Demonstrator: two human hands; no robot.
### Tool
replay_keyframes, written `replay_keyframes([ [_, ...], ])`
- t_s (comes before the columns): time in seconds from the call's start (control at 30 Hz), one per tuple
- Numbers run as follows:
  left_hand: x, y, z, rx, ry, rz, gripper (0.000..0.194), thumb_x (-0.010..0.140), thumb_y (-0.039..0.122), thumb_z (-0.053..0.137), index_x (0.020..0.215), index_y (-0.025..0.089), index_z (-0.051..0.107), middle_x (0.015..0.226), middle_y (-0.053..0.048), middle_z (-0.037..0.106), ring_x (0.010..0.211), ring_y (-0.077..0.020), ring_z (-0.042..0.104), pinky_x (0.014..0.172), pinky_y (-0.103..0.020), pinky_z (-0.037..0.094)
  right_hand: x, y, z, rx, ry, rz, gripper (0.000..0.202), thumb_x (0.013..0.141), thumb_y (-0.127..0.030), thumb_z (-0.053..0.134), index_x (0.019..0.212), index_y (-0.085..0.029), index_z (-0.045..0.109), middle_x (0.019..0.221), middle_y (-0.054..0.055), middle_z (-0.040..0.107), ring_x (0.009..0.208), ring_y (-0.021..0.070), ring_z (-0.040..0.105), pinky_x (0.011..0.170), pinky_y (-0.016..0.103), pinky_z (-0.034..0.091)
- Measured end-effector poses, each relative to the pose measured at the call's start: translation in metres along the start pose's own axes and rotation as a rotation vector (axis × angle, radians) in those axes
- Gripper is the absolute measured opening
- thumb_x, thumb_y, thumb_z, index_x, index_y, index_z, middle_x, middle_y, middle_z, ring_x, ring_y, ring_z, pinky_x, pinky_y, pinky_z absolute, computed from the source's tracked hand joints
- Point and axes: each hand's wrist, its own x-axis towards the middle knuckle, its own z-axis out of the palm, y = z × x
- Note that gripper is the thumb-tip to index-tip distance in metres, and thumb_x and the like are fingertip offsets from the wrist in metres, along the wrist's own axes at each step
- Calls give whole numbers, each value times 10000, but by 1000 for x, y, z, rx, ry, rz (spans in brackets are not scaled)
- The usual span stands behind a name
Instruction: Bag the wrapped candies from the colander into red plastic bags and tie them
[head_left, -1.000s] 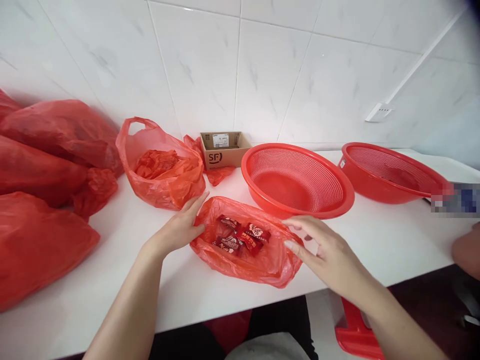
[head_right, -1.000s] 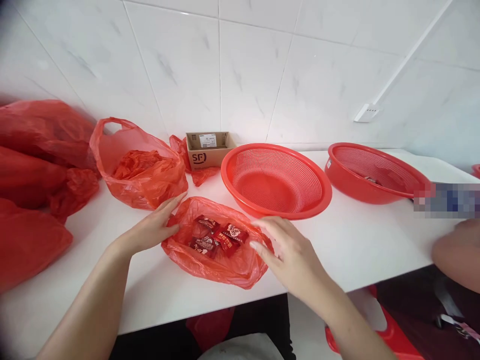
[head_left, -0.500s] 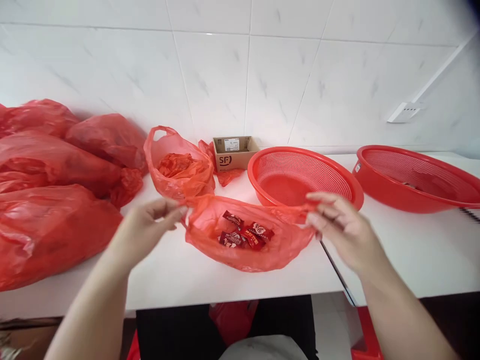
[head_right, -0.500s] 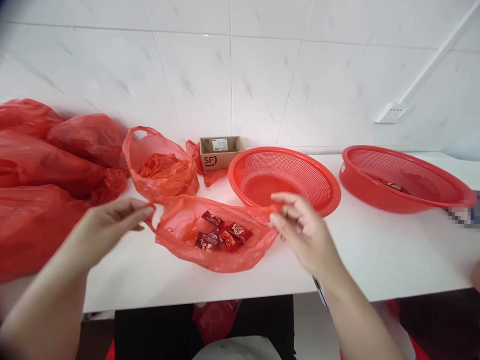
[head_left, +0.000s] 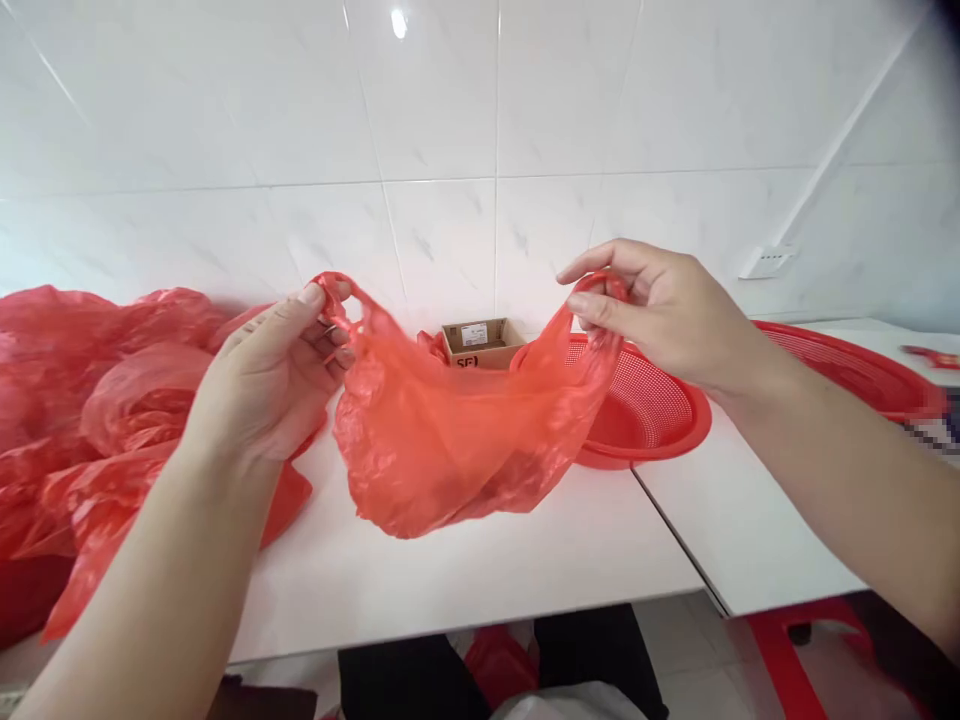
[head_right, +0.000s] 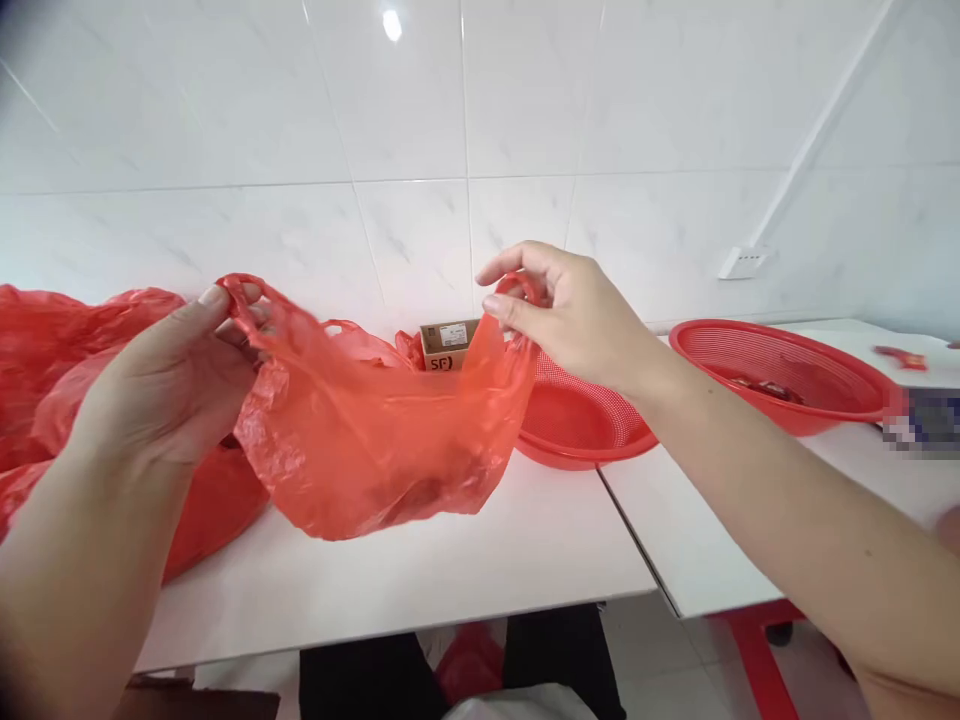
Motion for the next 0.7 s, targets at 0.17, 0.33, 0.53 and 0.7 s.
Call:
replay_keyframes([
  [0.17,20,1,-7,-146,-26,-114,161,878,201,565,749,144,643,768,7,601,712,-89,588,660,-202,514,17,-28,13,-16,28,-11,92,870,-176,616,962,-180,622,596,-56,539,538,70,511,493,200,410],
  [0.33,27,-21,-10,-212,-7,-292,146,866,234,584,785,138,659,831,-15,632,767,-113,611,655,-206,522,37,-37,45,4,-111,-61,72,871,-213,634,936,-192,614,697,-35,565,595,85,554,549,220,446],
  [0.53,25,-40,-21,-292,24,-320,101,850,234,620,809,143,627,774,-2,621,724,-105,594,674,-210,507,50,-26,70,70,-245,-90,39,876,-211,620,905,-185,613,718,-26,561,578,77,531,528,211,442],
  [0.7,23,-27,-23,-286,34,-303,129,879,245,566,802,151,608,790,-8,641,762,-116,615,739,-238,508,52,-15,54,62,-181,-53,66,865,-214,642,923,-182,633,728,-12,569,548,73,528,461,193,404],
])
